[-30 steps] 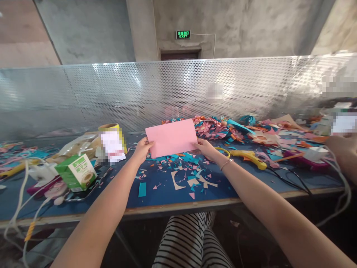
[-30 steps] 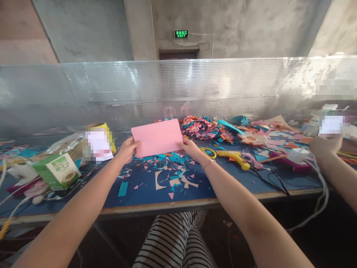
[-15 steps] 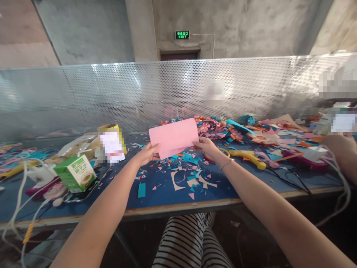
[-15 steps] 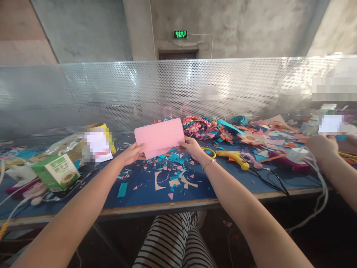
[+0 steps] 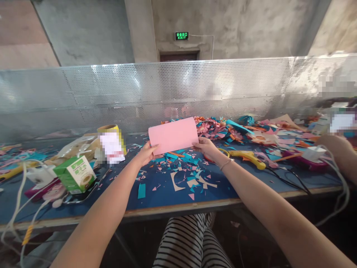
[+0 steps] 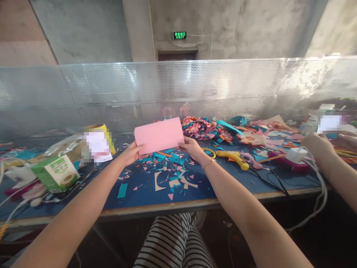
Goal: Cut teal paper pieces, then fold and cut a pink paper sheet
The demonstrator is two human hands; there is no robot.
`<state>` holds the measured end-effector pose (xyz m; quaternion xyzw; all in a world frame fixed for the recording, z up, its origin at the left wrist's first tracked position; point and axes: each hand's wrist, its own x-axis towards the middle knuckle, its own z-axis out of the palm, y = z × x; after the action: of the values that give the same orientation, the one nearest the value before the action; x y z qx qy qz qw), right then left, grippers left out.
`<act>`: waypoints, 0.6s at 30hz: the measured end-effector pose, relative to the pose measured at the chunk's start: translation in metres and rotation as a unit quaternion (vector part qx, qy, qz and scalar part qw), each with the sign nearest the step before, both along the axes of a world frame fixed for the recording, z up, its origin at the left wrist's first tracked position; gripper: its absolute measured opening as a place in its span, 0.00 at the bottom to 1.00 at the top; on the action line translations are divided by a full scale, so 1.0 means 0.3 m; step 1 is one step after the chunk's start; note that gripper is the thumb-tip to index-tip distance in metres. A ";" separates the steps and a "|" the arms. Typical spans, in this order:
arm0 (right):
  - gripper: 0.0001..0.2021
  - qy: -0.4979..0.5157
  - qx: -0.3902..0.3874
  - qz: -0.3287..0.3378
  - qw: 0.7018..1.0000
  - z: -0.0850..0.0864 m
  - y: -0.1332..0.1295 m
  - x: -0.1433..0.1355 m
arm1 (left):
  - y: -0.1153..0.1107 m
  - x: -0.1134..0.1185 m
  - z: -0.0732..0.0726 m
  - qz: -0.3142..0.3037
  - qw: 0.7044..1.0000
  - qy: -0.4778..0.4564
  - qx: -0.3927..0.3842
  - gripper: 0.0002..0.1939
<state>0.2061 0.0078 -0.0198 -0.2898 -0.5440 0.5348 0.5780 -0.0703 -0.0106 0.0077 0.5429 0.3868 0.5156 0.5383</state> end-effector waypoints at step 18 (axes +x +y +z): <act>0.19 0.097 -0.143 -0.280 0.944 0.071 0.137 0.410 | 0.025 -0.026 0.017 0.129 0.986 0.075 0.071 0.15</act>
<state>0.3291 0.0489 0.0016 -0.4566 -0.2996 0.4494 0.7069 -0.0781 -0.0032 0.0128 0.5626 0.4556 0.5643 0.3968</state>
